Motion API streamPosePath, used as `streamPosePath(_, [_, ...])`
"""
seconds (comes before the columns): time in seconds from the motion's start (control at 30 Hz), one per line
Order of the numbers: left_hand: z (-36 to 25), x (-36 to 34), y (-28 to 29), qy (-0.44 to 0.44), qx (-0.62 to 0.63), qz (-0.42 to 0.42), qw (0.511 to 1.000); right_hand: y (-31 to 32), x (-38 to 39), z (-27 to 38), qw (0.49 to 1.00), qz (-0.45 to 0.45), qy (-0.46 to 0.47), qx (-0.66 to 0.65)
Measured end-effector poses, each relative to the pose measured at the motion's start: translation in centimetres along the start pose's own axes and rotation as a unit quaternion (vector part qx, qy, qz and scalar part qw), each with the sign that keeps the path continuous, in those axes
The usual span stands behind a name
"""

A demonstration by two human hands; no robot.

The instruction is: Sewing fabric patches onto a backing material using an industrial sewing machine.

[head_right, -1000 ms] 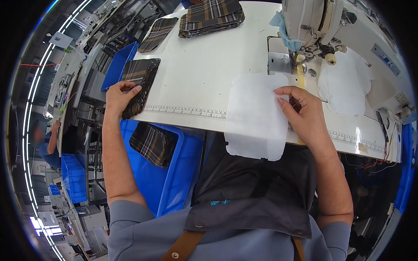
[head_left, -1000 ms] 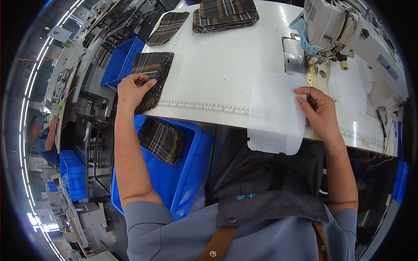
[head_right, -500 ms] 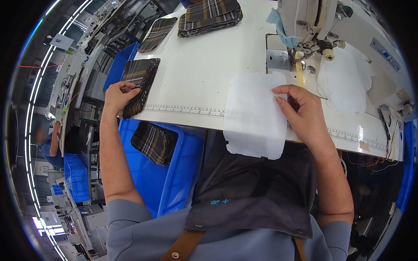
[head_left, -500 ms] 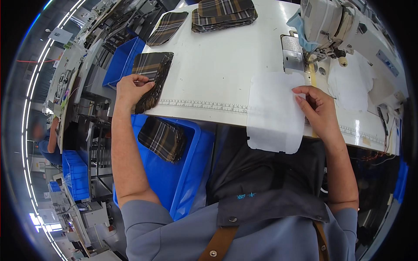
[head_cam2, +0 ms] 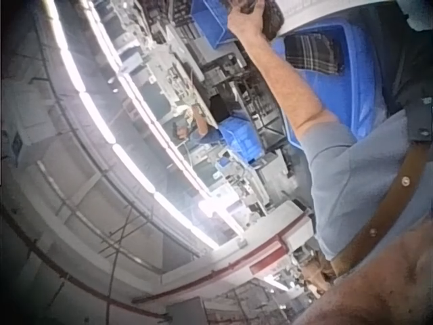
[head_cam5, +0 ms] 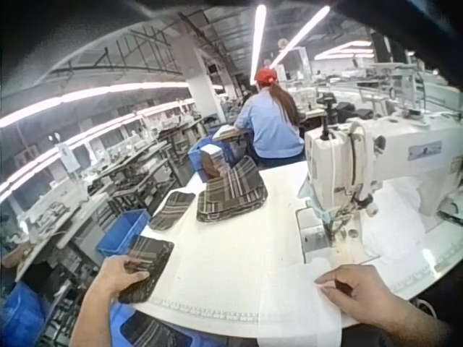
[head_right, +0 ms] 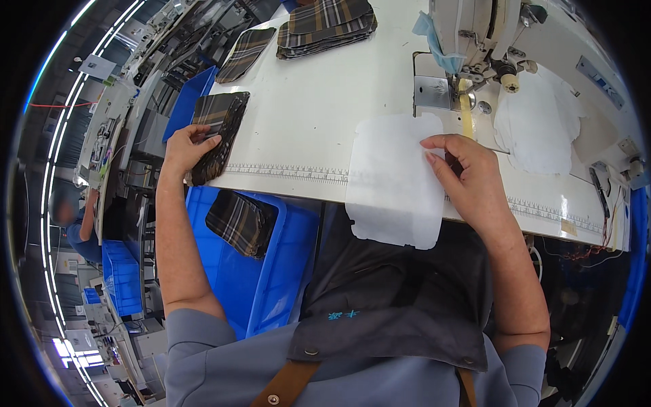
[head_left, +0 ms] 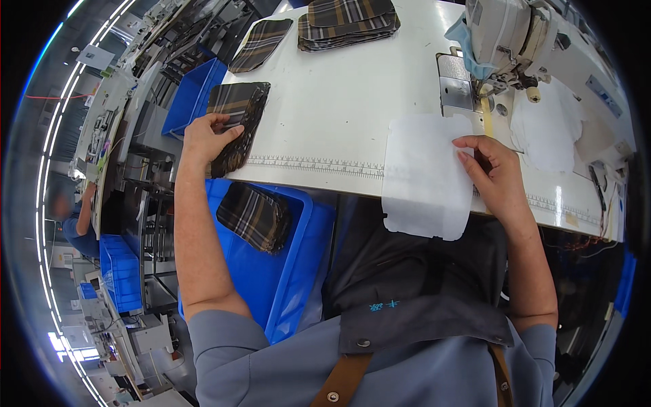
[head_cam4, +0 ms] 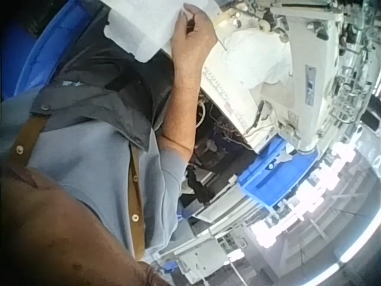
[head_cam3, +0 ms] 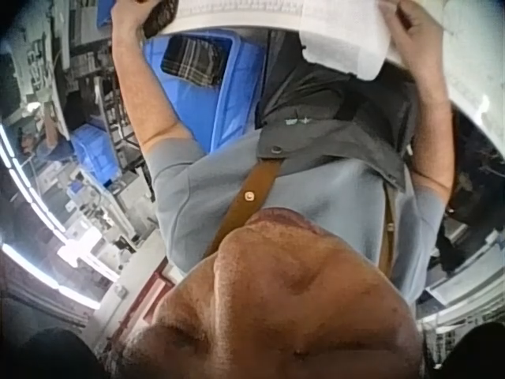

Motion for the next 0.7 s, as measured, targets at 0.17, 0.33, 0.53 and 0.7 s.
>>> streamPosePath(0.17, [-0.5, -0.5, -0.3, -0.009, -0.019, -0.040, 0.999, 0.3, -0.3, 0.1, 1.000, 0.014, -0.005, 0.010])
streamPosePath(0.33, [0.5, -0.7, 0.2, -0.032, -0.037, -0.019, 0.999, -0.1, -0.2, -0.1, 1.000, 0.001, 0.014, 0.001])
streamPosePath(0.53, [-6.6, 5.9, 0.5, -0.176, -0.119, -0.364, 0.907, 0.0, -0.4, -0.6, 1.000, -0.006, -0.028, -0.011])
streamPosePath(0.7, [-15.5, 17.2, -3.0, -0.481, -0.101, -0.279, 0.825, -0.5, -1.1, 0.0, 0.997, -0.026, -0.032, -0.065])
Point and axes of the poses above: each hand's wrist, its own x-axis away from the middle knuckle, its own y-axis out of the back of the hand, z = x × y, the point moved 1 cm from there along -x, towards the middle knuckle, and after that the axes turned 14 degrees about y, right-handed, at the moved point
